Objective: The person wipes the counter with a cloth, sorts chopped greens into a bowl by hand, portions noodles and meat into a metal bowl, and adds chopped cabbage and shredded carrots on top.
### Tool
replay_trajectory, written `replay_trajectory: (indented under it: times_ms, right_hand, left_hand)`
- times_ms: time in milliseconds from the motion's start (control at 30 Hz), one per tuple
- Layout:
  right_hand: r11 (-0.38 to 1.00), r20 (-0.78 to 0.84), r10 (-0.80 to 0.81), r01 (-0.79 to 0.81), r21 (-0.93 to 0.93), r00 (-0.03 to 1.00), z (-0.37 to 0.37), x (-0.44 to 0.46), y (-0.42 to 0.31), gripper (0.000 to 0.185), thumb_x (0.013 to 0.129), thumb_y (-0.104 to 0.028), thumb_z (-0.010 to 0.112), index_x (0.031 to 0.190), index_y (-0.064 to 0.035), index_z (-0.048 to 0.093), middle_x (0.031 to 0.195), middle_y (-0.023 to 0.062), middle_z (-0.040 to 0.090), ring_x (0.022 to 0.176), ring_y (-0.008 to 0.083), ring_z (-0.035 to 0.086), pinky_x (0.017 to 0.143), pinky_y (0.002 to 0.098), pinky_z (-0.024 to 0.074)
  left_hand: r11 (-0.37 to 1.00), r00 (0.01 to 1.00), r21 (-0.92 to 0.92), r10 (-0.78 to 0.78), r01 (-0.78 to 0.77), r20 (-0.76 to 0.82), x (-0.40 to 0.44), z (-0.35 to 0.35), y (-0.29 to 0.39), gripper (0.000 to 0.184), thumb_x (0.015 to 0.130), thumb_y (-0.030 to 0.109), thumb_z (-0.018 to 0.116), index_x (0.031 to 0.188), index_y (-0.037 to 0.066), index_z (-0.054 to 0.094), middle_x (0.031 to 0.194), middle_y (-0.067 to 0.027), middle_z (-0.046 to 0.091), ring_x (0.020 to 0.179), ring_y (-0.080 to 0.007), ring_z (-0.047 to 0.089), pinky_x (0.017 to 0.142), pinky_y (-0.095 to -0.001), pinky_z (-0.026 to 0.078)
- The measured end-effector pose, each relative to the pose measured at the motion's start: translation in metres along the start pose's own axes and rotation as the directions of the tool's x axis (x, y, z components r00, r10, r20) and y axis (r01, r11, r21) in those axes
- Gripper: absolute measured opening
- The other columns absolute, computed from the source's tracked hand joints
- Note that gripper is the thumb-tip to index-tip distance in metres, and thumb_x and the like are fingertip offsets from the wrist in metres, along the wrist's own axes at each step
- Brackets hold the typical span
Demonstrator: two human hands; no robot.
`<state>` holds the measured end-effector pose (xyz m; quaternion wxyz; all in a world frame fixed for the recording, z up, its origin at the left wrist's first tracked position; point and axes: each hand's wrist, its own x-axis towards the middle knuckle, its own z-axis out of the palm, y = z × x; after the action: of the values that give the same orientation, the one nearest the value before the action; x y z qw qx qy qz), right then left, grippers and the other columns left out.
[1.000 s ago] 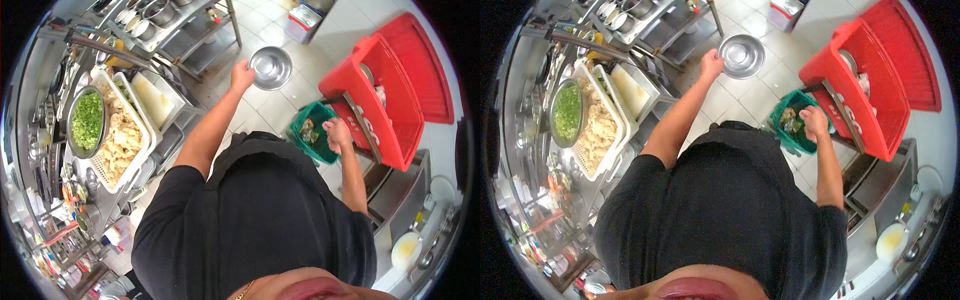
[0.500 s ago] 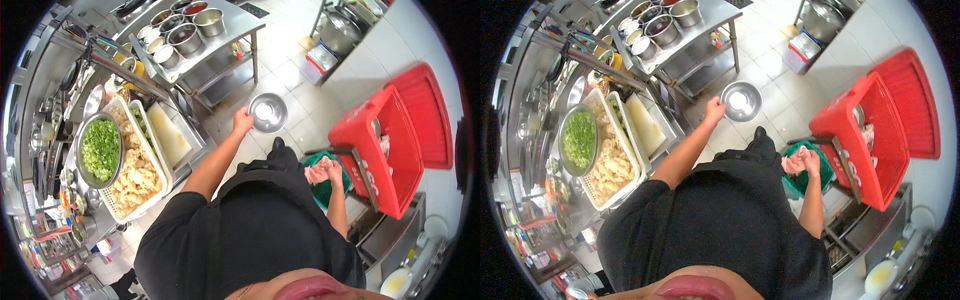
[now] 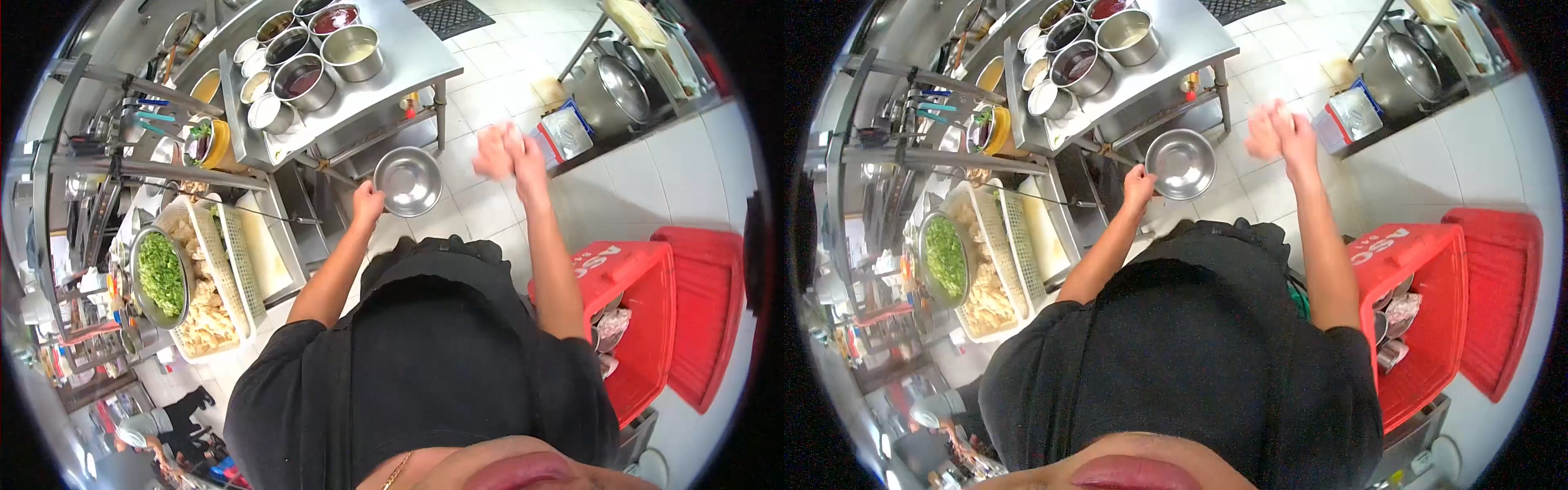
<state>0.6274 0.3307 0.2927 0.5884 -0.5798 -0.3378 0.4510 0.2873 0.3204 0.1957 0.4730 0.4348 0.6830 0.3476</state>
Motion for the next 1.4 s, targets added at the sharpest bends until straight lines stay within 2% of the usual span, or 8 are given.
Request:
replay_trajectory:
  times_ms: [167,233,333,500,867,1133,1267,1400]
  right_hand:
    - [0.970,0.188,-0.165,0.125,0.208,0.968,0.090,0.133,-0.055,0.042,0.091,-0.023,0.066,0.120,0.0048,0.056,0.110,0.0110,0.064,0.096,0.0142,0.061,0.082,0.0274,0.0507]
    - [0.800,0.165,-0.444,0.472,-0.370,0.881,0.112,0.164,-0.052,0.049,0.089,-0.021,0.068,0.128,0.0035,0.050,0.114,0.0121,0.061,0.098,0.0161,0.061,0.081,0.0286,0.0521]
    - [0.937,0.487,-0.205,0.027,0.347,0.849,0.095,0.134,-0.121,0.038,0.093,-0.020,0.062,0.123,0.0006,0.052,0.111,0.0118,0.063,0.092,0.0179,0.064,0.078,0.0332,0.0554]
    - [0.626,0.650,-0.580,-0.242,0.741,0.490,0.062,0.106,-0.251,0.032,0.082,-0.008,0.056,0.113,0.0012,0.055,0.111,0.0197,0.061,0.078,0.0165,0.060,0.072,0.0302,0.0497]
    - [0.111,0.209,-0.967,-0.503,0.857,0.144,0.036,0.201,-0.333,0.022,0.084,-0.002,0.045,0.106,0.0015,0.045,0.112,0.0325,0.056,0.059,0.0118,0.050,0.057,0.0230,0.0433]
    - [0.414,0.563,-0.816,-0.546,0.729,0.133,-0.102,0.314,-0.358,0.023,0.079,0.000,0.054,0.101,0.0032,0.051,0.103,0.0211,0.062,0.063,0.0150,0.057,0.056,0.0253,0.0454]
    - [-0.010,0.091,-0.981,-0.517,0.856,0.170,-0.087,0.361,-0.377,0.019,0.084,0.000,0.044,0.103,0.0035,0.046,0.104,0.0293,0.058,0.059,0.0119,0.048,0.055,0.0249,0.0416]
    - [0.056,0.069,-0.998,-0.445,0.894,0.014,-0.110,0.430,-0.373,0.018,0.084,0.000,0.044,0.102,0.0051,0.046,0.094,0.0244,0.057,0.058,0.0143,0.047,0.053,0.0284,0.0405]
  left_hand:
    - [0.987,1.000,-0.161,-0.017,0.019,0.015,0.042,0.056,0.012,0.019,0.075,0.000,0.060,0.066,0.006,0.044,0.064,-0.0003,0.046,0.058,-0.0109,0.051,0.047,-0.0314,0.047]
    - [0.993,1.000,-0.120,-0.007,0.007,-0.002,0.063,0.075,0.021,0.016,0.075,0.000,0.060,0.068,0.006,0.047,0.065,-0.0009,0.049,0.059,-0.0108,0.052,0.048,-0.0311,0.046]
    - [0.967,0.988,-0.220,-0.104,0.127,0.111,0.070,0.103,0.071,0.010,0.077,0.000,0.059,0.072,0.005,0.052,0.069,-0.0026,0.054,0.061,-0.0113,0.054,0.049,-0.0314,0.046]
    - [0.977,0.935,-0.144,-0.097,0.154,0.341,0.169,0.150,0.068,0.029,0.082,0.004,0.060,0.111,0.003,0.059,0.098,-0.0059,0.063,0.083,-0.0172,0.060,0.064,-0.0331,0.050]
    - [0.989,0.824,-0.146,0.093,-0.012,0.559,0.310,0.343,0.172,0.014,0.078,0.000,0.061,0.090,0.006,0.057,0.079,-0.0018,0.059,0.067,-0.0101,0.053,0.054,-0.0276,0.042]
    - [0.996,0.804,-0.091,0.060,-0.007,0.592,0.380,0.420,0.200,0.011,0.077,-0.002,0.061,0.079,0.007,0.055,0.069,-0.0010,0.058,0.058,-0.0071,0.050,0.047,-0.0251,0.038]
    - [0.973,0.871,-0.210,0.023,0.093,0.490,0.368,0.462,0.266,0.010,0.078,-0.003,0.059,0.082,0.006,0.055,0.071,-0.0040,0.060,0.060,-0.0095,0.054,0.048,-0.0266,0.042]
    - [0.984,0.862,-0.171,0.039,0.056,0.506,0.399,0.497,0.295,0.013,0.078,-0.005,0.055,0.088,0.003,0.054,0.077,-0.0075,0.061,0.064,-0.0148,0.061,0.048,-0.0301,0.051]
